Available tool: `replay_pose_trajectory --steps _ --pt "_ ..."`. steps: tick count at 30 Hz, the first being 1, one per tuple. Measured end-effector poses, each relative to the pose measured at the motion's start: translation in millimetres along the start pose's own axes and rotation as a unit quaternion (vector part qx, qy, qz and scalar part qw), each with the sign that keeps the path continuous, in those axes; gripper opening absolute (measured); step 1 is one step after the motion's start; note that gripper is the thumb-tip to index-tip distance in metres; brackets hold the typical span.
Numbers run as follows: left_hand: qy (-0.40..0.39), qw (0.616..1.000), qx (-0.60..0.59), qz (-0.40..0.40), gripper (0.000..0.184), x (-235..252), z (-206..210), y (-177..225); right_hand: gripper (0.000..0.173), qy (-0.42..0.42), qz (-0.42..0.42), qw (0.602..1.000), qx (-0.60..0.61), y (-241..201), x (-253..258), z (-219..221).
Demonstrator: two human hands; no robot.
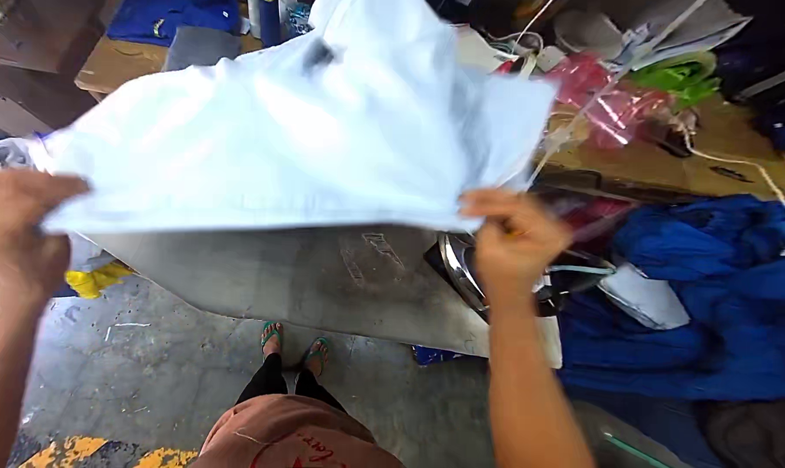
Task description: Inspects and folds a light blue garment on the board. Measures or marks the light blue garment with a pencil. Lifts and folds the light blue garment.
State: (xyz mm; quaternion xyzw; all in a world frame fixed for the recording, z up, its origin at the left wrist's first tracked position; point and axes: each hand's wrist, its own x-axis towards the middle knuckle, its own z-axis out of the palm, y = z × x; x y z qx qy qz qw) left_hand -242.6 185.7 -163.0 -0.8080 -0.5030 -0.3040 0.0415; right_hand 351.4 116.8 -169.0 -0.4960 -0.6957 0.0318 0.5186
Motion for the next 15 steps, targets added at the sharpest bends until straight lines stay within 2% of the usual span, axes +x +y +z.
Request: replay_pose_trajectory --steps 3,6,9,15 --pt "-0.045 0.999 0.004 -0.012 0.033 -103 51 2 0.020 -0.051 0.147 0.988 0.001 32 -128 49" --pt "-0.129 0.990 0.002 -0.057 0.038 -172 92 5 0.022 -0.106 0.241 0.965 -0.024 33 -203 78" --pt "-0.141 0.985 0.027 -0.097 0.042 -206 116 5 0.024 -0.117 0.242 0.962 -0.051 32 -229 87" --pt "-0.130 0.986 0.047 -0.091 0.043 -208 108 2 0.024 -0.137 0.186 0.969 -0.088 31 -221 80"
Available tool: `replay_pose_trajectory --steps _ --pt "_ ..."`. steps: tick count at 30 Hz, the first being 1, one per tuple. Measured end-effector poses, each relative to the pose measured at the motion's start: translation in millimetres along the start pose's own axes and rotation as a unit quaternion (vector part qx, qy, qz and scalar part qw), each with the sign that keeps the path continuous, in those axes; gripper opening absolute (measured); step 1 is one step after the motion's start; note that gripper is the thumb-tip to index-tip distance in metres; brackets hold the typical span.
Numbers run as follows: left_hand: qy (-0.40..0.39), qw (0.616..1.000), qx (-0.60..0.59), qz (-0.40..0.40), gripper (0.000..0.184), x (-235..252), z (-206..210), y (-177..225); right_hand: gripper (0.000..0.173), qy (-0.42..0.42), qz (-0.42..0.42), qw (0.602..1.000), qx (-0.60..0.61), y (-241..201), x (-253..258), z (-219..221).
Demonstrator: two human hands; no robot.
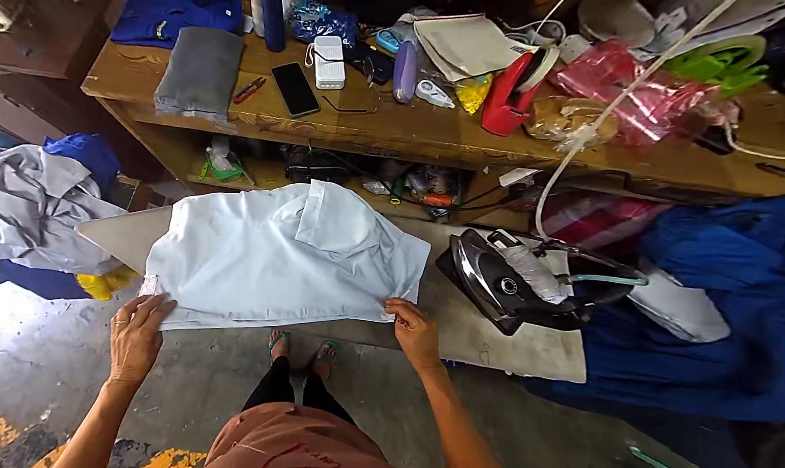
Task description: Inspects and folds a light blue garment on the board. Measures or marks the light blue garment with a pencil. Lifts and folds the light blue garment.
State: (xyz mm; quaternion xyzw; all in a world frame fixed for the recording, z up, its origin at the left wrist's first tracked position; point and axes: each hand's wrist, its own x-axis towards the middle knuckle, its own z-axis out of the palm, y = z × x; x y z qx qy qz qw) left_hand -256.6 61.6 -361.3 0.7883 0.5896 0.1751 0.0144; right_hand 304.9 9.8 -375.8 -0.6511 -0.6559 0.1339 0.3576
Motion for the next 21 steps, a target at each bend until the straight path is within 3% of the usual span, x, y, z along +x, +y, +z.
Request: replay_pose_trajectory --steps 2,5,8,11,15,18,21 --pt "-0.046 0.999 0.020 0.004 0.042 -2 -5 0 0.024 -0.032 -0.011 0.999 -0.022 0 -5 -3" --pt "-0.210 0.976 0.051 -0.027 0.050 6 -26 19 0.027 -0.112 0.001 0.994 -0.011 0 -8 -23" --pt "-0.356 0.932 0.038 -0.053 0.046 30 -47 57 0.027 -0.081 0.057 0.995 0.030 -6 -9 -52" --pt "-0.291 0.954 -0.061 0.028 0.027 62 -32 109 0.028 -0.048 0.217 0.970 0.096 -4 -3 -67" --pt "-0.202 0.954 -0.180 0.129 0.027 98 25 206 0.038 -0.123 0.455 0.854 0.220 -6 6 -58" --pt "-0.159 0.937 -0.243 0.193 0.028 106 72 266 0.044 -0.109 0.514 0.806 0.272 -14 15 -42" --pt "-0.134 0.934 -0.242 0.226 0.031 108 101 306 0.047 -0.044 0.496 0.834 0.238 -12 28 -33"
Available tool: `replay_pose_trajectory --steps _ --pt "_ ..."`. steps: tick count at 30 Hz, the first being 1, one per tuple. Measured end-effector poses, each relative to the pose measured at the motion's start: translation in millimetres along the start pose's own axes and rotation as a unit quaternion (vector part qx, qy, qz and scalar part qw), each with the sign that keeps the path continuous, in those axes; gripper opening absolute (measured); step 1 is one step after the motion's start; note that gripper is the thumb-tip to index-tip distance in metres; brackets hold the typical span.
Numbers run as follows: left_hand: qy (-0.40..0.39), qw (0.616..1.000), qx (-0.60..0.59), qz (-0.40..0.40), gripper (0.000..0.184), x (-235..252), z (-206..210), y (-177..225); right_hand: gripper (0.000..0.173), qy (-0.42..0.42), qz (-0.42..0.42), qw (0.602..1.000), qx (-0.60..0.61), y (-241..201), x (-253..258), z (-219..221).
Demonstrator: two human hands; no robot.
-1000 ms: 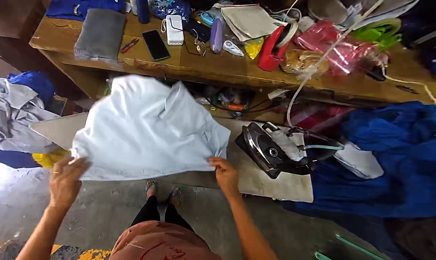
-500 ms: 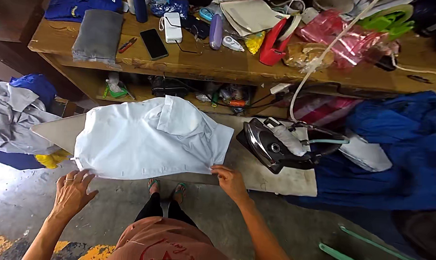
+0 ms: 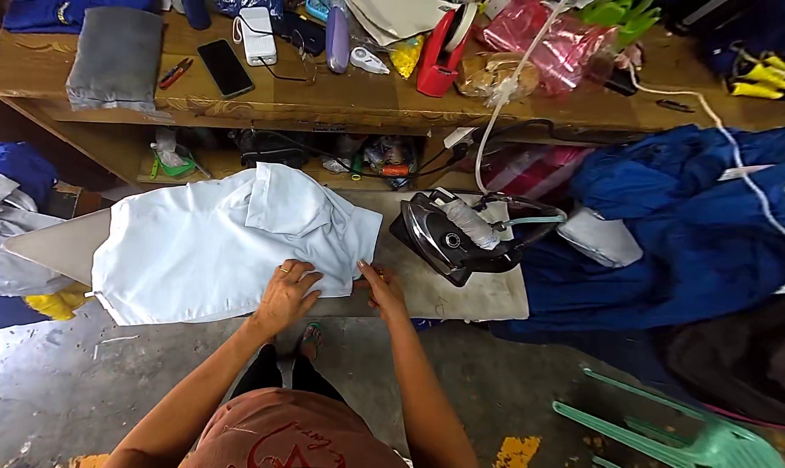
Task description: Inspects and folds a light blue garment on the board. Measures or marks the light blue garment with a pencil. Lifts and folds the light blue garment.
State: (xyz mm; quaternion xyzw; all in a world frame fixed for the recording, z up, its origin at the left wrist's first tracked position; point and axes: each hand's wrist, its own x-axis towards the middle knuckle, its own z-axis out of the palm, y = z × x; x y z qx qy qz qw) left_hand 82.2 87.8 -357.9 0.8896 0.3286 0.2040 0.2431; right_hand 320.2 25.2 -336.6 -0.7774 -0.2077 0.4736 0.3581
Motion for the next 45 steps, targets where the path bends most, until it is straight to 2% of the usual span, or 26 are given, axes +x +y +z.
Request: replay_pose_trajectory --steps 2,4,6,8,9,12,14,16,19,22,24,26,28,30,33,35,38,39,41,43,45 --pt "-0.011 1.000 0.010 0.009 0.033 4 19 6 0.058 0.057 -0.058 0.993 -0.080 -10 9 0" --pt "-0.022 0.999 0.018 0.017 0.033 1 30 9 0.070 0.108 -0.119 0.967 -0.199 -33 12 -3" --pt "-0.023 0.999 0.029 0.019 0.033 -5 37 9 0.060 0.138 -0.189 0.930 -0.285 -58 19 -4" --pt "-0.021 0.999 0.037 0.022 0.034 -10 39 7 0.043 0.122 -0.249 0.898 -0.341 -86 38 -1" --pt "-0.020 0.999 0.039 0.023 0.034 -12 39 5 0.040 0.106 -0.270 0.885 -0.364 -97 53 3" --pt "-0.020 0.999 0.039 0.027 0.035 -13 42 3 0.050 0.008 -0.244 0.859 -0.449 -119 103 19" --pt "-0.020 0.999 0.034 0.029 0.035 -13 41 3 0.032 -0.029 -0.226 0.833 -0.504 -123 112 24" --pt "-0.025 0.999 0.031 0.028 0.037 -10 39 3 0.026 0.015 -0.215 0.820 -0.530 -131 105 17" --pt "-0.045 0.998 0.025 0.022 0.039 -10 39 5 0.028 0.071 -0.208 0.805 -0.551 -125 93 0" --pt "-0.039 0.999 0.009 0.020 0.040 -16 32 11 0.040 0.105 -0.272 0.813 -0.505 -118 76 -7" --pt "0.015 1.000 -0.024 -0.004 0.036 -32 22 16 0.035 0.093 -0.310 0.829 -0.457 -115 52 -13" --pt "0.101 0.991 -0.062 -0.060 0.028 -63 6 13 0.044 0.012 -0.298 0.849 -0.436 -91 28 -17" --pt "0.185 0.962 -0.111 -0.166 0.022 -104 -14 6 0.054 -0.089 -0.222 0.874 -0.422 -56 12 -16" --pt "0.279 0.900 -0.130 -0.310 0.022 -146 -38 -6 0.054 -0.113 -0.154 0.909 -0.371 -25 2 -9" --pt "0.385 0.759 -0.133 -0.507 0.036 -196 -80 -41 0.048 -0.056 -0.125 0.953 -0.271 1 -10 6" --pt "0.436 0.684 -0.176 -0.558 0.051 -218 -109 -80 0.044 -0.021 -0.116 0.966 -0.232 6 -14 15" --pt "0.421 0.637 -0.289 -0.578 0.067 -226 -145 -134 0.035 0.005 -0.114 0.967 -0.226 9 -9 25" --pt "0.395 0.629 -0.334 -0.581 0.068 -226 -155 -146 0.034 0.009 -0.112 0.966 -0.232 10 -7 26" --pt "0.330 0.632 -0.385 -0.586 0.057 -222 -171 -159 0.033 0.015 -0.098 0.964 -0.247 11 -4 26" --pt "0.264 0.678 -0.374 -0.575 0.040 -215 -183 -160 0.032 0.025 -0.093 0.964 -0.247 13 -6 27" --pt "0.230 0.732 -0.324 -0.554 0.035 -195 -203 -156 0.032 0.041 -0.107 0.964 -0.241 16 -7 31"
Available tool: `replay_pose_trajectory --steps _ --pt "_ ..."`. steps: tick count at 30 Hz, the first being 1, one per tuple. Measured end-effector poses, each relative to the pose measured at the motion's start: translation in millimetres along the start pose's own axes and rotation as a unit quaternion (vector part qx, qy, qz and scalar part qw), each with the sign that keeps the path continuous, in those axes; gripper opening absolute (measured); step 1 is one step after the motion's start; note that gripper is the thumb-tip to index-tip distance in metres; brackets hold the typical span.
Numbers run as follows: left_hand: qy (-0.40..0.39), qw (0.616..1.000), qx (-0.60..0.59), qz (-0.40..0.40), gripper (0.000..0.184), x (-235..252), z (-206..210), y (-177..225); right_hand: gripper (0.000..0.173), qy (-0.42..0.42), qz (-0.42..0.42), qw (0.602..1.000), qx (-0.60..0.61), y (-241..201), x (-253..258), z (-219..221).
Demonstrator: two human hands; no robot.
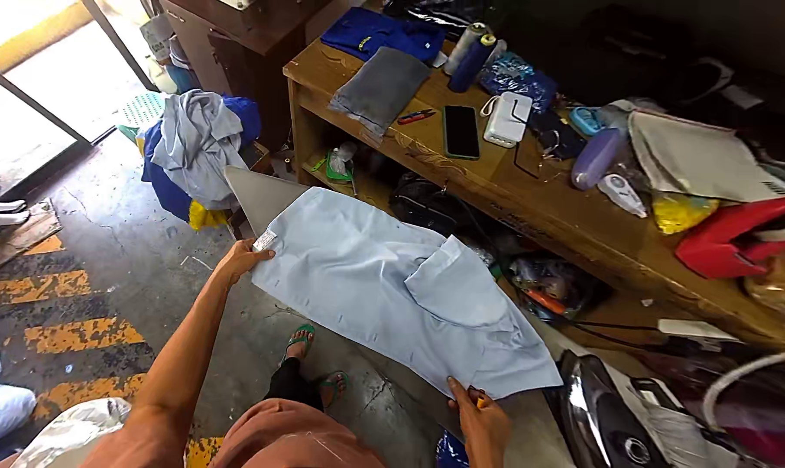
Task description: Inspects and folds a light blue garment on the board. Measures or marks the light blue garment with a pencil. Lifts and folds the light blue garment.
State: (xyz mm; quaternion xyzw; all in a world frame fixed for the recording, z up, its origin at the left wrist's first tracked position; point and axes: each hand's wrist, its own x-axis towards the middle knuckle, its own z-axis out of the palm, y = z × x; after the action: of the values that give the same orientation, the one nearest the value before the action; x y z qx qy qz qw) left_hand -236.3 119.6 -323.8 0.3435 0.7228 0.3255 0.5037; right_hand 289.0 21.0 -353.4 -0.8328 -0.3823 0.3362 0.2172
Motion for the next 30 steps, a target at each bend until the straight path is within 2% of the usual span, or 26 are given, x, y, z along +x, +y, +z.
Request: replay_pose_trajectory --steps 2,5,6,7,8,9,11,12,14,16,18,20,24,26,28,30 --pt "0.001 0.996 0.038 0.085 0.035 7 4 37 0.033 0.023 -0.013 1.000 -0.005 -3 -5 6" --pt "0.004 0.963 0.031 0.267 0.034 22 7 94 0.035 0.051 -0.023 0.998 -0.014 -8 -15 16" --pt "0.009 0.953 0.028 0.301 0.033 24 6 107 0.035 0.058 -0.021 0.998 -0.017 -9 -19 18" --pt "0.022 0.951 0.047 0.304 0.034 26 4 109 0.035 0.060 -0.019 0.998 -0.026 -11 -21 20" --pt "0.043 0.956 0.095 0.274 0.037 28 1 102 0.036 0.060 -0.018 0.997 -0.038 -12 -23 21" --pt "0.072 0.958 0.165 0.222 0.039 30 0 86 0.036 0.060 -0.021 0.997 -0.049 -12 -24 22" --pt "0.129 0.937 0.305 0.111 0.052 40 -3 40 0.038 0.059 -0.023 0.996 -0.069 -10 -25 23" --pt "0.139 0.930 0.335 0.066 0.061 45 -5 26 0.038 0.060 -0.023 0.995 -0.074 -11 -26 25" --pt "0.118 0.937 0.328 0.032 0.070 46 -11 21 0.038 0.065 -0.017 0.995 -0.075 -10 -27 26" --pt "0.058 0.956 0.281 0.053 0.065 43 -18 25 0.037 0.064 -0.012 0.995 -0.074 -11 -26 26" --pt "0.045 0.962 0.244 0.115 0.053 51 -23 23 0.038 0.066 -0.006 0.995 -0.079 -12 -25 27" --pt "0.081 0.951 0.260 0.149 0.052 58 -20 14 0.039 0.068 -0.008 0.994 -0.085 -13 -27 29" --pt "0.177 0.912 0.325 0.176 0.077 43 -27 15 0.041 0.017 0.006 1.000 -0.018 -15 -30 22" --pt "0.191 0.887 0.350 0.234 0.065 27 -16 23 0.035 -0.025 0.039 0.995 0.084 -8 -32 12" --pt "0.148 0.868 0.351 0.318 0.044 17 13 27 0.023 -0.061 0.079 0.973 0.206 -1 -34 5" --pt "0.037 0.858 0.337 0.385 0.035 5 62 23 0.018 -0.082 0.106 0.952 0.274 2 -34 1"
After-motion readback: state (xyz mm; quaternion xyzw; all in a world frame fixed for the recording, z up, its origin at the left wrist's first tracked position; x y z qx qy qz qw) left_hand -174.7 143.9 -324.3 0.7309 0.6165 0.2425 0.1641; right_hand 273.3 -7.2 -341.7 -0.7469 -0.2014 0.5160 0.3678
